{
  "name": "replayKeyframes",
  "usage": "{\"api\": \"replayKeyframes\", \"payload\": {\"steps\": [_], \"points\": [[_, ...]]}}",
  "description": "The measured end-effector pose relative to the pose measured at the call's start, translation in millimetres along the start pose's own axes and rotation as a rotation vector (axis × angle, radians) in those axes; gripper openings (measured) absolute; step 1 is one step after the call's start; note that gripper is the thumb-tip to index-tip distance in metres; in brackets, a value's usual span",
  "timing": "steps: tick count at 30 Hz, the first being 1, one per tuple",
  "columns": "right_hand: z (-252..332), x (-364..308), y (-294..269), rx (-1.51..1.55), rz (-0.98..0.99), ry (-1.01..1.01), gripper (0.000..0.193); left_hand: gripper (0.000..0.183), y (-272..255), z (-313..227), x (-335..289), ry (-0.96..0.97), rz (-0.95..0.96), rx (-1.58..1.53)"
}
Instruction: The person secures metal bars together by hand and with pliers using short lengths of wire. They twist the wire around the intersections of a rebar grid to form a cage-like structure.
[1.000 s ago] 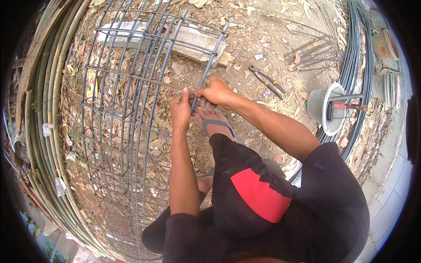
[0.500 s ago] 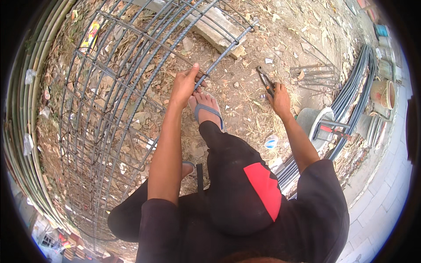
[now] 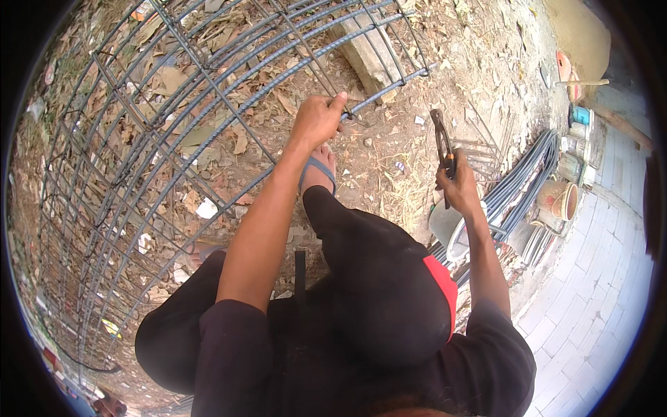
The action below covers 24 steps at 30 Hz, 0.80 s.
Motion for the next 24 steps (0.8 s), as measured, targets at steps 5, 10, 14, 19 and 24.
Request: {"api": "replayKeyframes", "payload": {"steps": [5, 10, 14, 19, 24], "points": [[124, -21, -32, -0.545, -0.018, -0.446, 0.019, 0.060, 2, 7, 8, 0.088, -0.037, 0.154], [188, 8, 4, -1.210, 0.091, -0.458, 0.020, 0.060, 5, 13, 11, 0.054, -0.036, 0.024], [206, 18, 20, -1.281, 0.315, -0.373, 0.026, 0.057, 4, 11, 8, 0.060, -0.047, 0.039], [207, 14, 26, -1.313, 0.376, -0.290, 0.020, 0.062, 5, 9, 5, 0.090, -0.116, 0.089], [207, 15, 27, -1.361, 0.291, -0.309, 0.022, 0.064, 3, 9, 7, 0.093, -0.127, 0.093]]}}
Point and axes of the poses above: each hand's wrist, its own x-axis towards the middle knuckle, its own y-axis out of the palm, z = x × y, the point moved 4 cm from there along x, towards the middle knuckle, and after that the axes turned 11 degrees about y, right-handed, at the moved point
